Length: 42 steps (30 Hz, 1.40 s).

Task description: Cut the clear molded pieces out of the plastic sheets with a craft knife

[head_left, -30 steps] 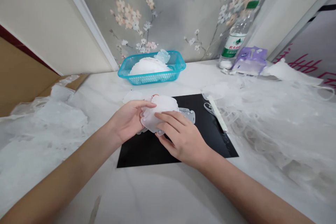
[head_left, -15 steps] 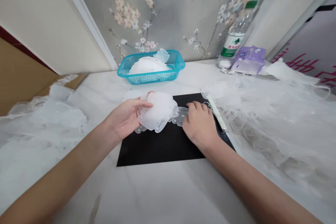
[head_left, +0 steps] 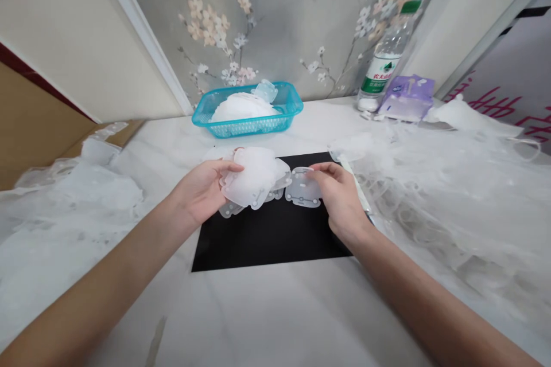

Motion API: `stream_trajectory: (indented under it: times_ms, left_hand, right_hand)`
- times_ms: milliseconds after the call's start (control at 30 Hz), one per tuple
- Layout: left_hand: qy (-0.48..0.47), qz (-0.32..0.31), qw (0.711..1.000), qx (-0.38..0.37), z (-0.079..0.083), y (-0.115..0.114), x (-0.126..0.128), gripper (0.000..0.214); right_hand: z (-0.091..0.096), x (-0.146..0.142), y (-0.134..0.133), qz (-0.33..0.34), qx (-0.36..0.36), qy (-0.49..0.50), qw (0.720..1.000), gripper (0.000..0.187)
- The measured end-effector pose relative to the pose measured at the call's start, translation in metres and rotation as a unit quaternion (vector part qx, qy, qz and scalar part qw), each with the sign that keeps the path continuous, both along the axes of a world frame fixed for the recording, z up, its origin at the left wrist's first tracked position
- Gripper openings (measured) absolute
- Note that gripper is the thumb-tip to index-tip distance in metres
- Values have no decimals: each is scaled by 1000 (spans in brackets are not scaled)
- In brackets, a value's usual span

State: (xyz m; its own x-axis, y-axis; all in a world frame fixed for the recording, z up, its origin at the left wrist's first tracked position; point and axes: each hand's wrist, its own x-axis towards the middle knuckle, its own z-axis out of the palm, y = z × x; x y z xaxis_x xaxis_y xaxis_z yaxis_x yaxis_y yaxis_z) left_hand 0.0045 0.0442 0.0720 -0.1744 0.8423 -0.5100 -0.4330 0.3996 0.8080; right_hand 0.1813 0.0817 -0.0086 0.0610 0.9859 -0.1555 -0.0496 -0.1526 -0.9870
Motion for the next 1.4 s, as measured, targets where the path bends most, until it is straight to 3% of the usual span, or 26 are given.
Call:
stream_trajectory:
  times_ms: [133,233,300,367,433,500,567,667,767,900,1033,1200,1400]
  left_hand:
    - [-6,8,1000,-6,-4,0,1,46]
    - [-23,-2,1000,-4,-8,-1,4,43]
    - [-43,-13,999,-18,-8,-3,7,35]
    - [-61,-20,997,-30,-7,-5,10,23]
    - [-64,-25,997,-27,-5,-6,10,17]
    - [-50,-34,998,-12,-4,-6,9,14]
    - [-38,-45,998,-1,-5,-4,6,19]
    - [-46,-59,997,1,-8,-3,4,27]
    - [-50,-51,997,2,-9,-3,5,33]
    - [-59,-44,997,7,-7,-3,5,39]
    - [-61,-58,996,11,-5,-4,4,38]
    - [-39,-53,998,12,-3,-7,4,36]
    - [-28,-41,999,10,-2,-7,4,38]
  right_hand:
    - [5,-2,-4,-45,4,41,998,19]
    - [8,-7,-16,-34,92,29,995,23]
    - [8,-11,-26,30,182,-21,983,25]
    - [7,-16,-35,138,281,-102,944,32]
    - [5,-20,-42,228,363,-174,887,43]
    - [4,-21,-44,263,398,-189,858,50]
    - [3,-19,-43,235,398,-149,874,46]
    - [3,-15,-36,125,362,-114,917,33]
    - [-3,-13,-25,64,313,-198,927,31]
    - [-18,-15,-14,123,278,-323,896,39]
    - [-21,-15,-12,176,286,-357,872,26]
    - [-16,-12,-12,162,303,-332,879,6]
    - [-16,-14,-14,138,288,-236,918,25]
